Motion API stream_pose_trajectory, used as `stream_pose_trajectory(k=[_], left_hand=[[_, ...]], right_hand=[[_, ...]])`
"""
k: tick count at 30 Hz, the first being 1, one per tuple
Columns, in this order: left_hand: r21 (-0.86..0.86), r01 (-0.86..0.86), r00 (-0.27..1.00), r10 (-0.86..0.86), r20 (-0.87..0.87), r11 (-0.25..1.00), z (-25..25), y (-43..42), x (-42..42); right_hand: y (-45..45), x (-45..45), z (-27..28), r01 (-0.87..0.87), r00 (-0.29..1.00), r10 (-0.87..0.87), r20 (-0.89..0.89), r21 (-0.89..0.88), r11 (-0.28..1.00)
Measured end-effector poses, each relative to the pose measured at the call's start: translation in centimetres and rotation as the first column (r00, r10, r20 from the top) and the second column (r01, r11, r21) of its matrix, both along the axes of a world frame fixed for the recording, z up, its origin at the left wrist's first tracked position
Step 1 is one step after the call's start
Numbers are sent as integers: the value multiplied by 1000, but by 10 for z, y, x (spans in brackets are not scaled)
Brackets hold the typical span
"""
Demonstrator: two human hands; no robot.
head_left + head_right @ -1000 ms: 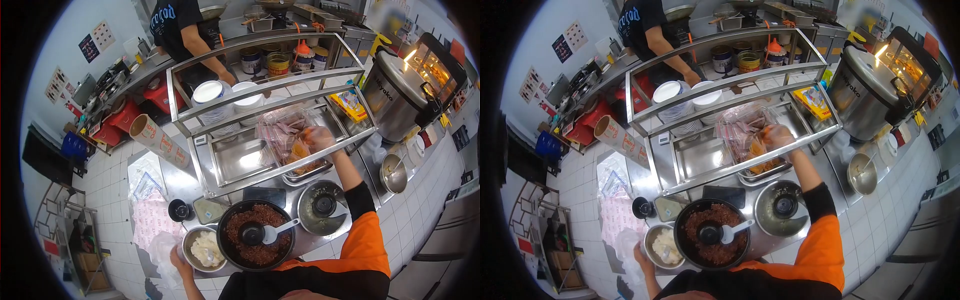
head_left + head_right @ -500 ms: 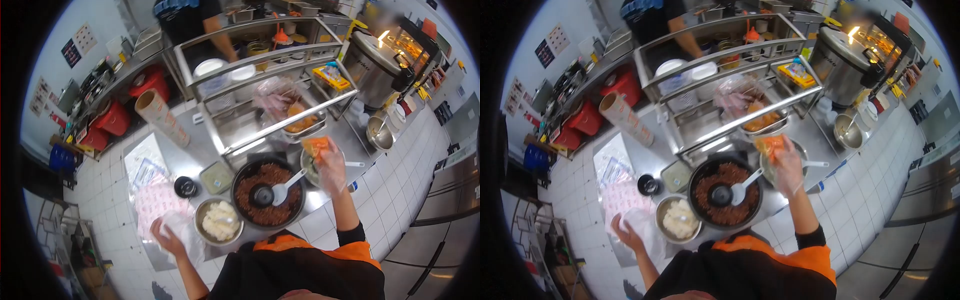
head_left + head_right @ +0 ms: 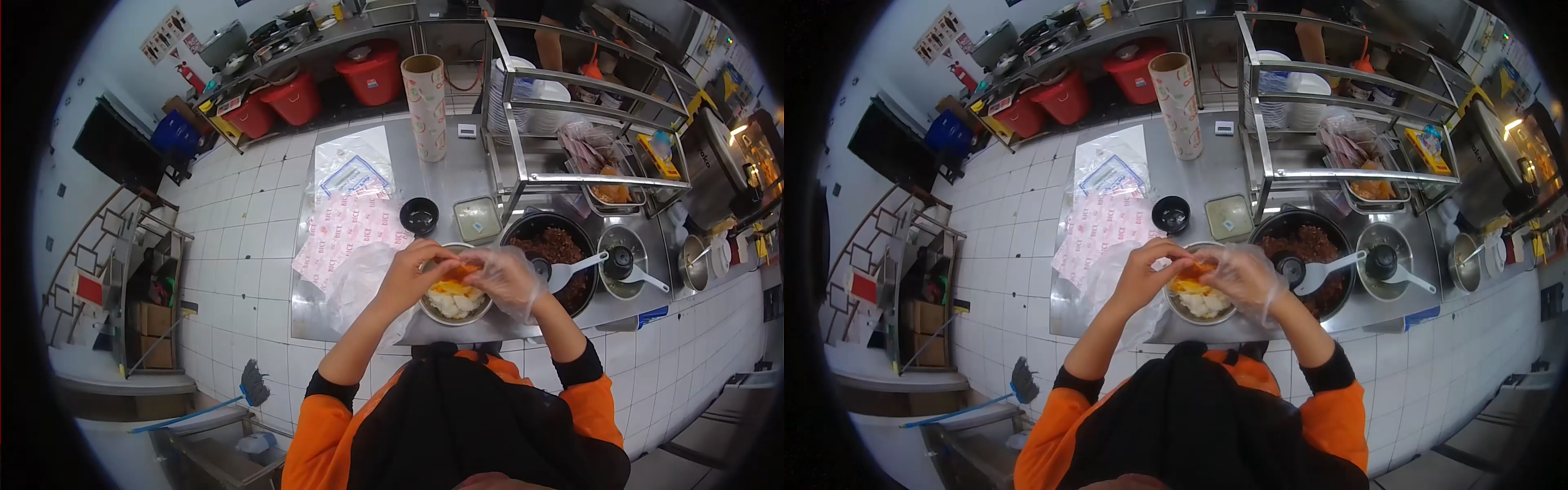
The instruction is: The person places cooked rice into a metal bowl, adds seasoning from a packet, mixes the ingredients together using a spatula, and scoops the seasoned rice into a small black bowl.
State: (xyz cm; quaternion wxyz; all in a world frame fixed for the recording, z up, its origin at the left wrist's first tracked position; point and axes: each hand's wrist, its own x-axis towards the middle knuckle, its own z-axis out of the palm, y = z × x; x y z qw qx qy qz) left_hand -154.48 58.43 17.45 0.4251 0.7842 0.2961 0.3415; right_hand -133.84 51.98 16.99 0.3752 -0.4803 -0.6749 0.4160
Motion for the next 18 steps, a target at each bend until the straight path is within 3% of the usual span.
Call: stream_pose_trajectory(k=[1, 4, 7, 10, 15, 18], left_hand=[[9, -17, 1000, 17, 5, 1000, -4, -1, -2], [34, -75, 997, 74, 34, 997, -11, -5, -6], [67, -125, 991, 121, 66, 990, -14, -5, -7], [119, -169, 984, 162, 71, 978, -18, -9, -8], [239, -275, 954, 233, 189, 931, -33, -13, -5], [130, -321, 942, 301, 150, 938, -29, -18, -9]], right_hand=[[2, -5, -2, -6, 1000, 6, -13, 0, 1000], [14, -22, 19, 58, 956, -42, 291, -45, 997], [31, -23, -33, 51, 984, -50, 171, 2, 999], [31, -20, -40, 9, 921, -105, 375, 249, 968], [25, -18, -14, -23, 825, -187, 533, 363, 932], [23, -14, -9, -57, 774, -167, 611, 330, 942]])
